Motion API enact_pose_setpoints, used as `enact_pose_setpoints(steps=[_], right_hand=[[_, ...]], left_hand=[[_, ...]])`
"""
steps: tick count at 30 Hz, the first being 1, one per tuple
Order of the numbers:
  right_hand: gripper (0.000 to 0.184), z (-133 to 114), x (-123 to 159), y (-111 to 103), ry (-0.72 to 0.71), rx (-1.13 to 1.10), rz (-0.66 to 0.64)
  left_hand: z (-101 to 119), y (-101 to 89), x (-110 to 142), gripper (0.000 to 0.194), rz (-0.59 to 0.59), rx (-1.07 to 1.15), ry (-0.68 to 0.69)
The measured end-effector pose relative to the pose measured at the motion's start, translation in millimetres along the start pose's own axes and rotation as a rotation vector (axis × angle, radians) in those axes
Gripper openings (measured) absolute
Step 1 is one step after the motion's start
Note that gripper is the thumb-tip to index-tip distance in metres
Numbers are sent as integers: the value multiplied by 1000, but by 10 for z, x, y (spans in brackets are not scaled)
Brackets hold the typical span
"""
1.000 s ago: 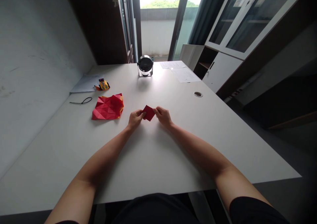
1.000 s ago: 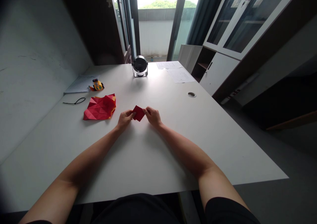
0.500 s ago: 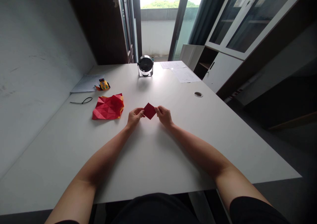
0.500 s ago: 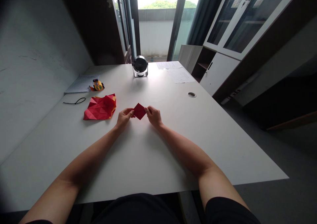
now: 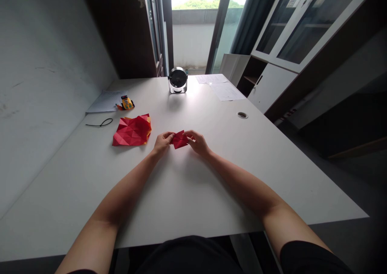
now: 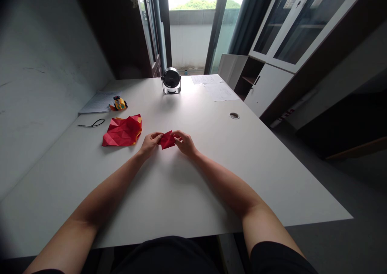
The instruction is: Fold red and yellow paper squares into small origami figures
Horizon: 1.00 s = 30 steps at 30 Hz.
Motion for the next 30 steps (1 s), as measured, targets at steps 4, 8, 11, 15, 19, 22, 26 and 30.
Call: enact_pose_setpoints(steps=[4,8,11,15,19,22,26,30], right_hand=[[17,-20,-5,38,-30,-22,-60],[17,-34,-2,71,-39,-57,-144],[16,-16,7,89,-41,-64,-169],[13,50,14,96,-31,-19,-141],[13,107,-7,38,-29,28,-42],[17,155,-30,-13,20,38,17],[25,198,-37,-51,95,44,57],[35,222,-25,-65,174,9,64]], left_hand=[[23,-42,-7,37,42,15,29],[9,-15,-1,39,-3,27,21],[-1,19,12,41,-55,19,19],[16,18,34,42,-40,10,33],[51,25,50,42,-34,55,39],[87,44,60,31,-53,49,72],[147,80,100,22,-95,-8,130],[201,123,176,31,-133,-106,161]])
Point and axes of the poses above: each hand's wrist, its own x-axis away from the middle knuckle, its own y-axis out of the palm, z = x × y, the point moved 6 cm from there along -x, towards the middle knuckle, and after that the axes turned 9 degrees about z, right-handed, at the moved point
